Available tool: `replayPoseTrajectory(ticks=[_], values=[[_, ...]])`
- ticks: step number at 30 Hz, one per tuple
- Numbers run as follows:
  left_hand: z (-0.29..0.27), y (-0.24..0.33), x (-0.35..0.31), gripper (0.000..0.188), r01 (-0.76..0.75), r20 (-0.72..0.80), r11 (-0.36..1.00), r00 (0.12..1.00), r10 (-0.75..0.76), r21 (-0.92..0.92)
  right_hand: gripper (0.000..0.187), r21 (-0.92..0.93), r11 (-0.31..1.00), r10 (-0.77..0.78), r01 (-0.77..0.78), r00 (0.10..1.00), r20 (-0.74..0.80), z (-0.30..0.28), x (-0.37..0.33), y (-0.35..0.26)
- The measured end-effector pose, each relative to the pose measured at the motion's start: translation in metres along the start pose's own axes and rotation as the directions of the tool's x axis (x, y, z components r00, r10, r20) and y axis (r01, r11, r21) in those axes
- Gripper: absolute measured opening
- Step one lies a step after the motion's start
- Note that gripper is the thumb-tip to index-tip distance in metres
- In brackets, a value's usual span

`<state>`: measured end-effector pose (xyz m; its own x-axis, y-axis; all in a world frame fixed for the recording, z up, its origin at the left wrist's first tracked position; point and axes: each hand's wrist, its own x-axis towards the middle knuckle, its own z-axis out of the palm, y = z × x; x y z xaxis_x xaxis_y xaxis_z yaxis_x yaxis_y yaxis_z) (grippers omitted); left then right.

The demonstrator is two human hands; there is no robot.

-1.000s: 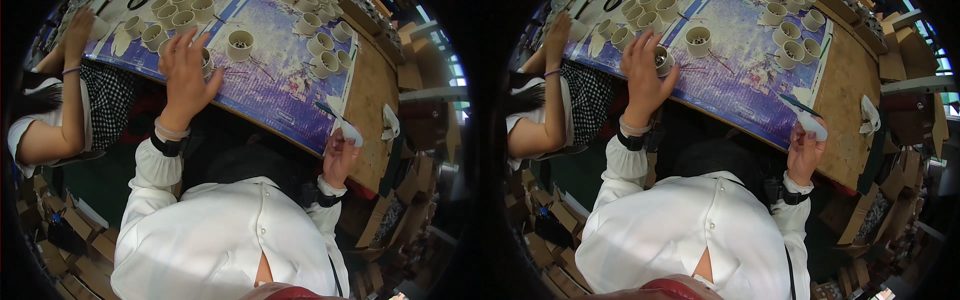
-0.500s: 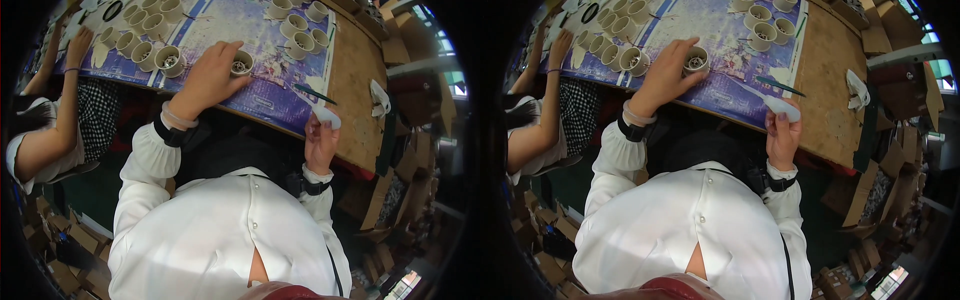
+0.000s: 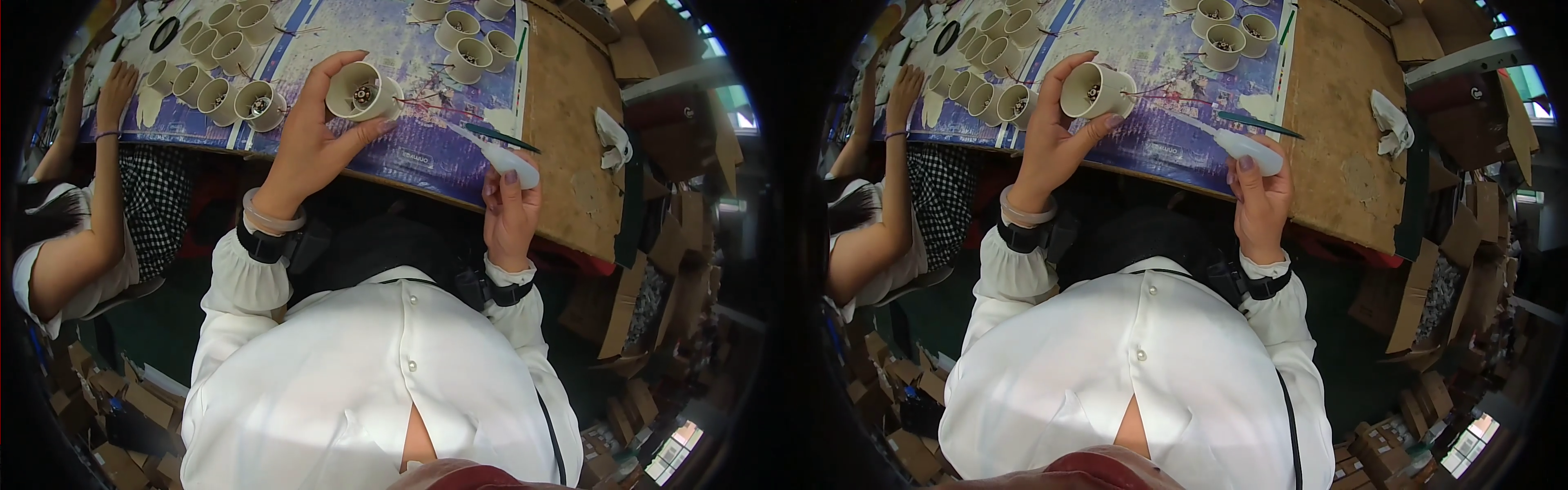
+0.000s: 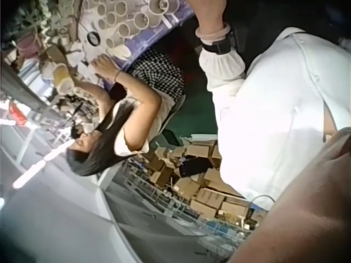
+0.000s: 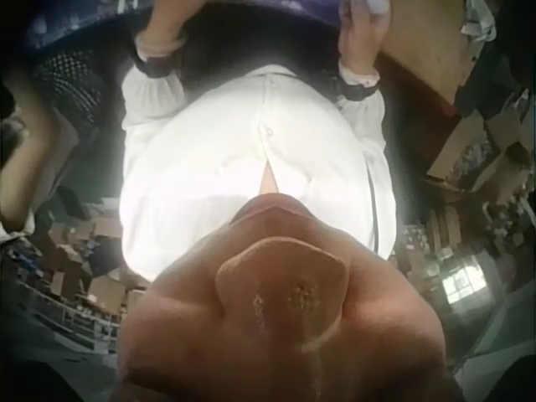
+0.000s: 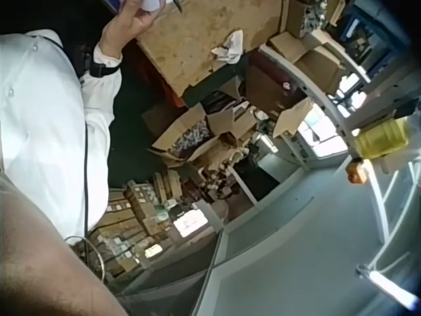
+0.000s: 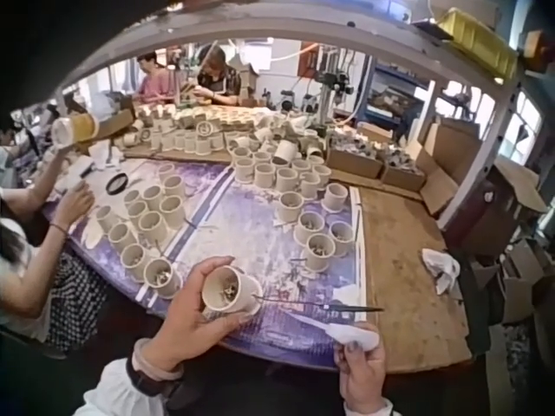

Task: The person applies glue to a white plastic housing, inserts a motor, and uses tweezers to thread wires through a side hole. They then pick up another housing, insert a motor, and thread its wires through the side hole by hand.

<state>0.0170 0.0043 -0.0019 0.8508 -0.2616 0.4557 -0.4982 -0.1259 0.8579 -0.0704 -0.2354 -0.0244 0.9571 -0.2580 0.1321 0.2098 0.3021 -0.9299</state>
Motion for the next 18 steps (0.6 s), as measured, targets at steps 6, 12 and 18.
replayPoseTrajectory(ticks=[6, 12, 18], values=[[-0.0015, 0.0040, -0.0041, 0.071, 0.025, 0.018, 1.000, 1.000, -0.025, -0.003, 0.028, -0.093, 0.995, -0.031, 0.031, 1.000, -0.002, 0.0033, 0.0003, 0.0014], [-0.0034, 0.0084, -0.0062, 0.071, 0.032, 0.020, 0.999, 0.999, -0.032, 0.005, 0.029, -0.151, 0.987, -0.059, 0.059, 0.998, 0.006, 0.0041, 0.0000, 0.0047], [-0.0027, 0.0059, -0.0060, 0.069, 0.003, -0.022, 1.000, 1.000, -0.003, 0.006, 0.029, -0.154, 0.987, -0.051, 0.051, 0.999, 0.003, 0.0045, 0.0005, 0.0050]])
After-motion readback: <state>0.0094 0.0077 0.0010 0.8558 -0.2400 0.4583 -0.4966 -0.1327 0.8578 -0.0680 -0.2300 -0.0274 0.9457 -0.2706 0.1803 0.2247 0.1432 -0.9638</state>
